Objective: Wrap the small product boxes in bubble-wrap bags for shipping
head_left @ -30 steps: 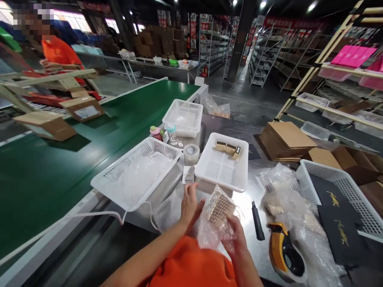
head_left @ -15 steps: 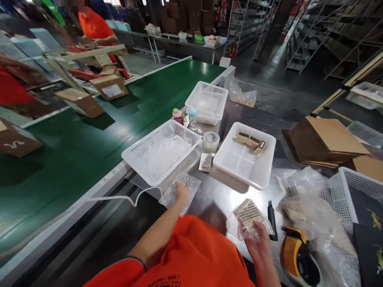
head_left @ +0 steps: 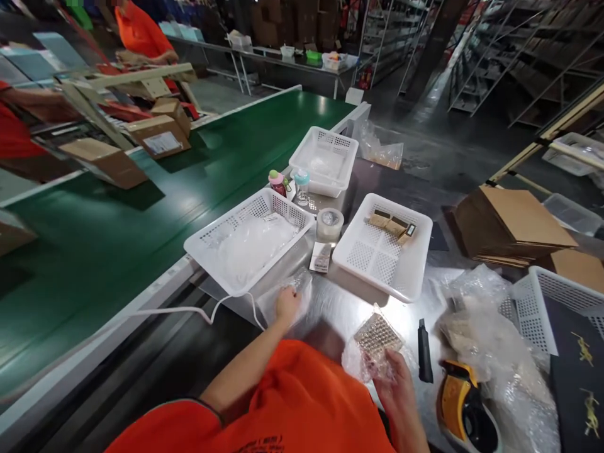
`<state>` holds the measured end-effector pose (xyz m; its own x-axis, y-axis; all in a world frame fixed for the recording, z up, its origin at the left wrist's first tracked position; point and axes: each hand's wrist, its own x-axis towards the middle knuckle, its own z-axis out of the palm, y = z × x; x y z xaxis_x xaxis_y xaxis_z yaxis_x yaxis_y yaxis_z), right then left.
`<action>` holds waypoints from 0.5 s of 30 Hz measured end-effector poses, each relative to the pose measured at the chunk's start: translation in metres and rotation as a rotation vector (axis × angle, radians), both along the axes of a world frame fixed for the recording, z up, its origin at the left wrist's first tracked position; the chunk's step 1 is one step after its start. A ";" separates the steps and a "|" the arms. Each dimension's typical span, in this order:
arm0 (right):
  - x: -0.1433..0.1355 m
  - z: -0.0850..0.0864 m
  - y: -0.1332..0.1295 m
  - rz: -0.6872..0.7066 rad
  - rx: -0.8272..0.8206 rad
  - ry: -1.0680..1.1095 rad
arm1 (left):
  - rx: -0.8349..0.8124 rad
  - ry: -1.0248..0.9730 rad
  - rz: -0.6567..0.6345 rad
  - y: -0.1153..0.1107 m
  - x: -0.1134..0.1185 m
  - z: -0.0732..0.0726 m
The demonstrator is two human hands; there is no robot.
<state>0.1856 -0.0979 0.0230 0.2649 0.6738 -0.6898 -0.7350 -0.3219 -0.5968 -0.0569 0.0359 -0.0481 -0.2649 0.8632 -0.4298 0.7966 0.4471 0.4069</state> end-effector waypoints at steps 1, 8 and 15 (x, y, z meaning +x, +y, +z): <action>0.001 0.002 0.002 0.003 -0.008 -0.012 | 0.056 -0.011 -0.076 -0.005 0.007 0.007; -0.012 0.033 0.032 0.067 0.110 -0.118 | 0.237 -0.275 -0.621 -0.042 0.074 0.036; -0.013 0.010 0.019 -0.176 0.039 -0.351 | 0.295 -0.295 -0.563 -0.050 0.082 0.029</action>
